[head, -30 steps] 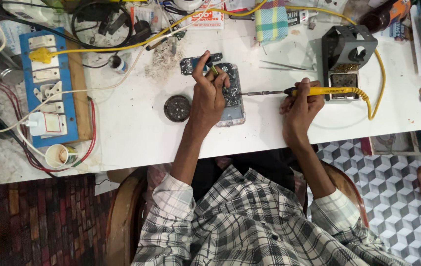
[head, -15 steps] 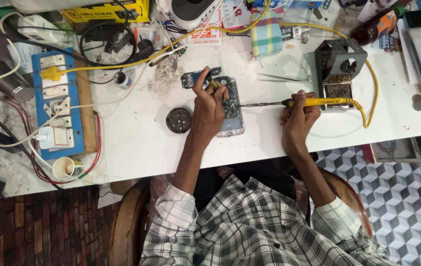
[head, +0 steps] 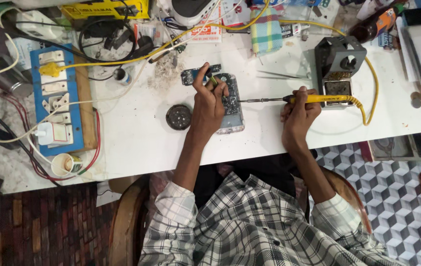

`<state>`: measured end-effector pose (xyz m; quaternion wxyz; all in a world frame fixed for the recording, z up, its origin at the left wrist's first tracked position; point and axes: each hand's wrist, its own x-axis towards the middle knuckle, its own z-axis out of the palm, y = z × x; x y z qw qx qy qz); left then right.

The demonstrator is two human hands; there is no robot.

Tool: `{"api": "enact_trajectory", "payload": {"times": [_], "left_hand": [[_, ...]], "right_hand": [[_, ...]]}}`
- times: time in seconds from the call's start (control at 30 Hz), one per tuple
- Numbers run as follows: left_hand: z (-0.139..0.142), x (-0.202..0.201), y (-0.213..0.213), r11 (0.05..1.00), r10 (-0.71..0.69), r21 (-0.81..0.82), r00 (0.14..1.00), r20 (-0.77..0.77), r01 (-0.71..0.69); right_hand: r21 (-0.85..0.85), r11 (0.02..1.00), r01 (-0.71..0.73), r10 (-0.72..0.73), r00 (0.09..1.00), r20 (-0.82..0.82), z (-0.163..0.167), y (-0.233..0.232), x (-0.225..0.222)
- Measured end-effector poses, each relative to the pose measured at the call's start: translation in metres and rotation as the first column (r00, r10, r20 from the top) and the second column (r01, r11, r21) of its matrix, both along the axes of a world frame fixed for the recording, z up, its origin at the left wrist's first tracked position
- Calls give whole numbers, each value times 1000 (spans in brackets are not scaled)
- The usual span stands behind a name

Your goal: The person uses a soldering iron and solder wire to reflow or repair joints on a small circuit board. They repeatedly apply the iron to specific points while feeding solder, then pause to clean the iron tip on a sponge.

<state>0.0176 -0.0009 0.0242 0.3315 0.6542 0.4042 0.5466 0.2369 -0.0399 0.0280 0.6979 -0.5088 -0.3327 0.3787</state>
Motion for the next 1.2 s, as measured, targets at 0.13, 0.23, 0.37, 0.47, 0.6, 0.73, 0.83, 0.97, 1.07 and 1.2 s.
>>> {"api": "enact_trajectory", "payload": {"times": [0.13,0.23,0.37,0.47,0.6,0.73,0.83,0.97,1.07,1.2], "left_hand": [[0,0,0,1000,-8,-12,1000,16,8],[-1,1,-1,1000,-7,-22,1000,21,7],[-1,1,-1,1000,-10,0,1000,20,10],[-1,0,1,1000,-5,8,1000,15,5],[-3,1,1,1000,1,13,1000,8,-1],[-4,2,1,1000,8,6,1000,8,-8],[-3,1,1,1000,-19,23,1000,23,18],[-2,1,0,1000,1,-12,1000,4,-1],[-1,1,0,1000,-6,4,1000,7,6],[-3,1,1,1000,-11,3,1000,0,11]], "right_hand": [[36,999,-34,33,999,25,0,1,0],[55,997,-50,48,999,24,0,1,0],[67,996,-56,55,998,21,1,2,-1],[70,996,-52,50,998,33,2,2,-1],[96,993,-71,69,997,20,1,0,-1],[89,994,-71,69,997,32,0,-2,1],[68,996,-62,60,998,34,0,-1,3],[74,995,-59,56,998,37,-1,0,3],[98,992,-82,77,996,49,0,0,2],[102,991,-90,85,995,48,-2,-2,3]]}}
